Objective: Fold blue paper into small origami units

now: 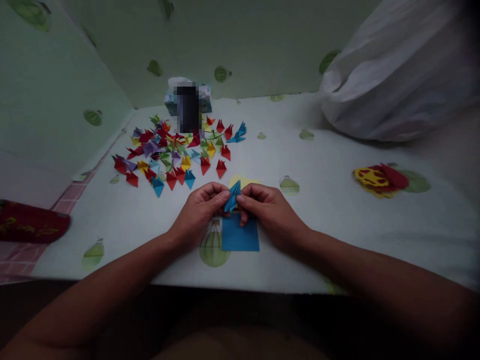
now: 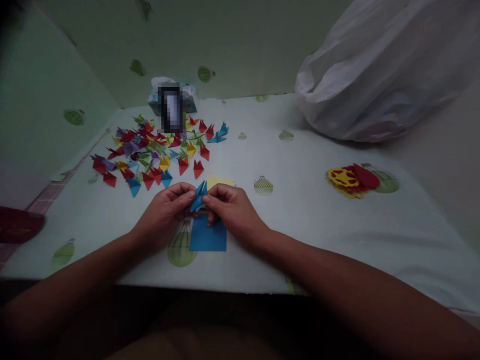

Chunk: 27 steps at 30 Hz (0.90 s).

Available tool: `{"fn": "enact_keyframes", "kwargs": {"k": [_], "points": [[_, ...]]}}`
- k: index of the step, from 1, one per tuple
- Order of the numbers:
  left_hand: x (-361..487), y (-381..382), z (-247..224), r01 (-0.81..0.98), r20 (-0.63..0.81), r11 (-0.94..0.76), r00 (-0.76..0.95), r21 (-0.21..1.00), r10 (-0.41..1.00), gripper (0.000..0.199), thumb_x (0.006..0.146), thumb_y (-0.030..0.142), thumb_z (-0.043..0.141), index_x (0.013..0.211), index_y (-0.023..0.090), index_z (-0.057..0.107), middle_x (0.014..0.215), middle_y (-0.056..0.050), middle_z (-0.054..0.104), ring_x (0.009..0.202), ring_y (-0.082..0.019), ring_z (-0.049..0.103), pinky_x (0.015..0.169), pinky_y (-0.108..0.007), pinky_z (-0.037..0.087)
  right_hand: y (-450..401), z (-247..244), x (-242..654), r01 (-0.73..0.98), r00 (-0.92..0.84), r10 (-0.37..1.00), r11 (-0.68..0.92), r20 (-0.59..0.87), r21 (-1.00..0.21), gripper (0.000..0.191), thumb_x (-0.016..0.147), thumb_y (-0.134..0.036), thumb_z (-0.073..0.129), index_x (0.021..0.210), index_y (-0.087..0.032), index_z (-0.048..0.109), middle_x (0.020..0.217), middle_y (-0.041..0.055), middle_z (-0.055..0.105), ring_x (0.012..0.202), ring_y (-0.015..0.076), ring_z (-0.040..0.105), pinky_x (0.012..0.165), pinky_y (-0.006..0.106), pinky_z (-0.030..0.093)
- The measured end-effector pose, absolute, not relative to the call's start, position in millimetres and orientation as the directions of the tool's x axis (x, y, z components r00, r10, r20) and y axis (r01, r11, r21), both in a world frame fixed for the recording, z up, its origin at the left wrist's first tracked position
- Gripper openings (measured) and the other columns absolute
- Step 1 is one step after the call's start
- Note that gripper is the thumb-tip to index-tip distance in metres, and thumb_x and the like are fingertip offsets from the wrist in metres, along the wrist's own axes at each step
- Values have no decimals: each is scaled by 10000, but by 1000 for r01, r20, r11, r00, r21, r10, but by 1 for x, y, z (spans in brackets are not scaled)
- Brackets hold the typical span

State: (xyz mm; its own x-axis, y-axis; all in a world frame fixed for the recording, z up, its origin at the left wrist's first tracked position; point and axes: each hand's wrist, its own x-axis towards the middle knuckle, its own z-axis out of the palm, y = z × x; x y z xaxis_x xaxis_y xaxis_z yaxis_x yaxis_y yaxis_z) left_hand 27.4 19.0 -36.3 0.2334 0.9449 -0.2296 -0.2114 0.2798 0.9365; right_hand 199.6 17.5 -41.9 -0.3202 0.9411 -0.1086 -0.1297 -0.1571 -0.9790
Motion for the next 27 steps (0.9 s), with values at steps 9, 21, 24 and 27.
{"fn": "enact_keyframes", "kwargs": {"k": [9, 21, 24, 27], "points": [[28, 19, -37, -207, -215, 267, 241, 941, 946, 222, 814, 334, 757, 843, 170, 610, 777, 7, 624, 654, -104, 591, 681, -259, 513, 20, -45, 196, -347, -293, 944, -250, -149, -904, 218, 798, -286, 745, 784, -192, 548, 663, -45, 648, 485, 81, 569, 534, 250, 479], [26, 19, -34, -58, -200, 216, 215, 975, 956, 242, 779, 347, 790, 766, 157, 640, 717, -4, 665, 636, -115, 613, 637, -241, 500, 18, -43, 197, -334, -291, 945, -245, -147, -910, 258, 780, -274, 760, 733, -200, 517, 665, -27, 688, 481, 90, 585, 528, 256, 488], [26, 19, -36, -83, -205, 231, 246, 969, 947, 233, 802, 340, 772, 766, 159, 631, 715, -8, 672, 646, -116, 621, 632, -236, 504, 17, -43, 197, -345, -279, 951, -230, -135, -910, 244, 789, -257, 747, 721, -201, 519, 656, -29, 689, 490, 90, 585, 546, 258, 477], [25, 18, -37, -101, -194, 228, 274, 968, 942, 231, 823, 346, 757, 780, 166, 618, 741, -11, 680, 671, -122, 633, 611, -229, 506, 17, -43, 197, -339, -265, 957, -211, -122, -917, 224, 805, -245, 732, 711, -200, 534, 570, -45, 646, 507, 99, 582, 581, 261, 466]]}}
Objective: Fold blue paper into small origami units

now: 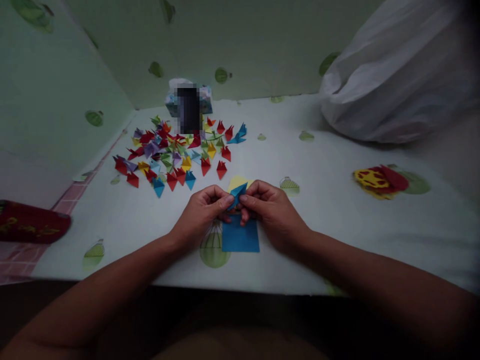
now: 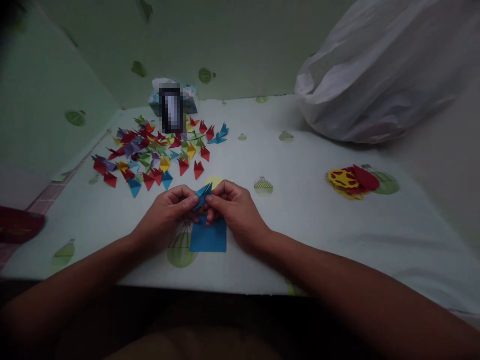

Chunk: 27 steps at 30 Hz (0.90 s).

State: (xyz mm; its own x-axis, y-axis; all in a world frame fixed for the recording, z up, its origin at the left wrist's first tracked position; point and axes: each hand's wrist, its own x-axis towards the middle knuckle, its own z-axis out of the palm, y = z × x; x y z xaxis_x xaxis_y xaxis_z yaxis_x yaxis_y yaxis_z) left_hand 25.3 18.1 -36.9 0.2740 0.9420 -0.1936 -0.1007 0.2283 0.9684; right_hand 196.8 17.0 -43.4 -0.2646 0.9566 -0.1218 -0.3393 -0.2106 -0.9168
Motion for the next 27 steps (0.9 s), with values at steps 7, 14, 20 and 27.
{"fn": "enact_keyframes", "kwargs": {"k": [7, 14, 20, 27], "points": [[26, 17, -28, -6, -79, 81, 176, 997, 981, 256, 757, 339, 812, 745, 165, 623, 668, 14, 638, 607, -107, 583, 588, -226, 475, 19, -45, 198, -258, -317, 941, -202, -114, -945, 198, 817, -279, 736, 757, -197, 567, 624, -42, 621, 569, 107, 574, 631, 277, 455], [24, 17, -31, 176, 57, -90, 180, 980, 982, 199, 788, 281, 755, 714, 159, 615, 698, 3, 622, 619, -104, 556, 573, -222, 443, 20, -42, 200, -196, -302, 951, -131, -67, -972, 125, 843, -280, 719, 889, -190, 645, 632, -41, 633, 601, 110, 595, 646, 262, 467], [23, 18, -32, 194, 96, -137, 207, 971, 974, 171, 822, 295, 731, 789, 156, 637, 718, 9, 622, 654, -107, 575, 605, -218, 465, 21, -44, 200, -242, -272, 960, -128, -59, -962, 127, 844, -272, 722, 794, -179, 651, 633, -28, 669, 604, 107, 628, 659, 252, 499], [21, 19, -34, 239, 198, -248, 213, 939, 957, 130, 874, 264, 687, 813, 157, 645, 788, -20, 662, 700, -126, 618, 652, -247, 499, 20, -44, 201, -279, -256, 965, -132, -59, -951, 119, 841, -291, 730, 831, -181, 683, 673, -6, 698, 650, 120, 657, 695, 268, 531]]}}
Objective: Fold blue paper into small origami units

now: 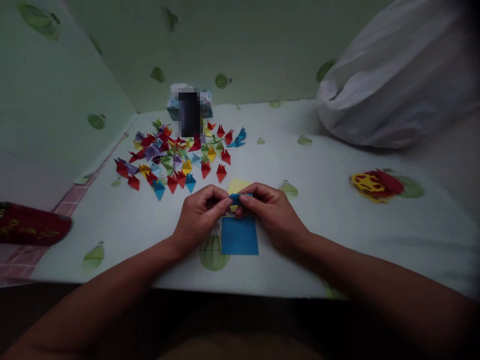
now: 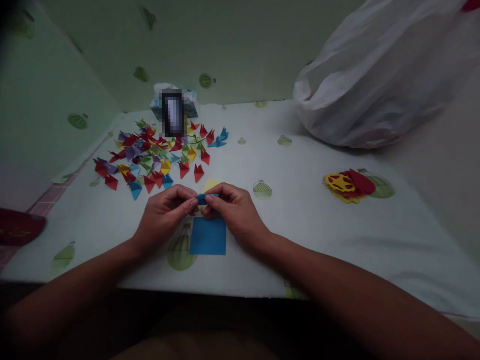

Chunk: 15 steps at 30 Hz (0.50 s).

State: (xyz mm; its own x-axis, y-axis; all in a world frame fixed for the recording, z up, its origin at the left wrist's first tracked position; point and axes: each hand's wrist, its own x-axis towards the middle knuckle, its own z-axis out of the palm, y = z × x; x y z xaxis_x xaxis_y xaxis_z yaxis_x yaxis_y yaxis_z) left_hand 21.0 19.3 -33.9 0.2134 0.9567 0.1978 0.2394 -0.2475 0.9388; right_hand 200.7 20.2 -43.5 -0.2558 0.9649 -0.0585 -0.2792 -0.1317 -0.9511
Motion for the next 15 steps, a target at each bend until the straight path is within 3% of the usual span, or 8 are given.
{"fn": "enact_keyframes", "kwargs": {"k": [4, 9, 11, 15], "points": [[18, 22, -36, 395, 372, -451, 262, 800, 890, 119, 880, 184, 671, 774, 159, 623, 815, -26, 647, 729, -125, 604, 663, -254, 465, 24, -43, 203, -227, -262, 963, -122, -60, -966, 124, 823, -296, 742, 823, -187, 682, 702, -12, 685, 664, 114, 643, 686, 261, 526], [18, 23, -33, 459, 450, -557, 329, 692, 830, 134, 891, 145, 645, 763, 153, 607, 791, -32, 643, 729, -128, 593, 674, -264, 449, 27, -42, 204, -96, -268, 963, -21, 5, -995, 129, 805, -293, 755, 808, -181, 692, 746, -7, 676, 689, 112, 628, 672, 252, 499], [18, 24, -31, 454, 433, -534, 315, 713, 845, 124, 896, 177, 645, 777, 153, 618, 779, -27, 633, 708, -126, 583, 659, -263, 449, 26, -40, 204, -71, -241, 970, 9, 26, -997, 152, 807, -303, 754, 767, -178, 678, 720, -4, 677, 682, 120, 634, 672, 261, 503], [19, 25, -30, 345, 282, -363, 263, 866, 923, 98, 885, 246, 662, 849, 156, 644, 786, -19, 646, 698, -126, 606, 643, -250, 480, 23, -38, 204, -157, -206, 979, -31, 3, -987, 175, 812, -335, 750, 781, -186, 664, 723, 7, 705, 715, 142, 674, 724, 294, 542]]}}
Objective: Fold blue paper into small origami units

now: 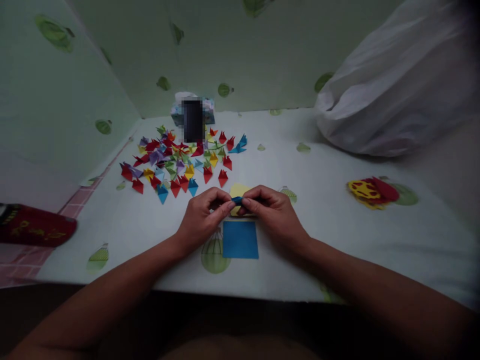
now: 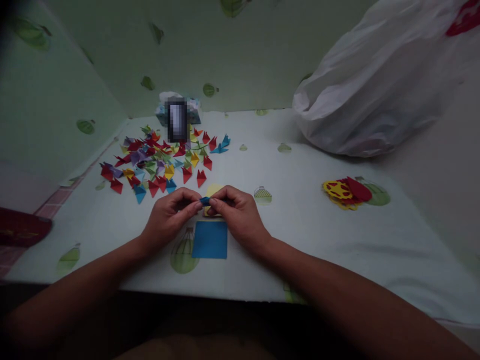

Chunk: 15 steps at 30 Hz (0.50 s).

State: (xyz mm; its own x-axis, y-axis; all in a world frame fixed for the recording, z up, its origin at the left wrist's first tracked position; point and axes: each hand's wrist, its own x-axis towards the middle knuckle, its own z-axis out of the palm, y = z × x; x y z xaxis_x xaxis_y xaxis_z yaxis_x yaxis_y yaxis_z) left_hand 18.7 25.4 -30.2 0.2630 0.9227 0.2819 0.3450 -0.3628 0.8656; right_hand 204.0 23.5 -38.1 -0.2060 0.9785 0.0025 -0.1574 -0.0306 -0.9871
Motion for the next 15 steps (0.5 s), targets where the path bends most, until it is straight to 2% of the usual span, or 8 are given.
{"fn": "enact_keyframes", "kwargs": {"k": [2, 6, 10, 15], "points": [[18, 26, -30, 284, 239, -300, 229, 911, 944, 106, 869, 257, 680, 849, 159, 645, 784, -14, 656, 704, -127, 617, 653, -245, 492, 23, -38, 204, -187, -210, 977, -61, -21, -981, 188, 803, -346, 760, 783, -186, 663, 733, 9, 711, 721, 143, 681, 736, 297, 546], [17, 28, -28, 255, 242, -276, 159, 927, 957, 138, 867, 286, 688, 815, 165, 646, 766, -6, 648, 694, -120, 604, 658, -241, 485, 23, -39, 203, -183, -256, 963, -130, -80, -975, 229, 778, -362, 786, 775, -183, 643, 720, 4, 708, 708, 136, 675, 724, 281, 528], [17, 29, -26, 144, 154, -180, 174, 973, 973, 146, 877, 312, 670, 866, 168, 649, 749, 2, 645, 675, -118, 617, 651, -239, 508, 23, -40, 203, -220, -278, 955, -169, -104, -961, 211, 821, -327, 748, 761, -188, 601, 662, -6, 702, 653, 120, 648, 709, 272, 514], [18, 29, -27, 41, 57, -66, 196, 997, 979, 165, 803, 277, 743, 858, 162, 639, 751, 9, 656, 676, -112, 640, 657, -230, 535, 23, -42, 204, -219, -324, 939, -191, -113, -957, 207, 847, -314, 724, 770, -185, 582, 651, -1, 700, 646, 115, 646, 705, 261, 506]]}}
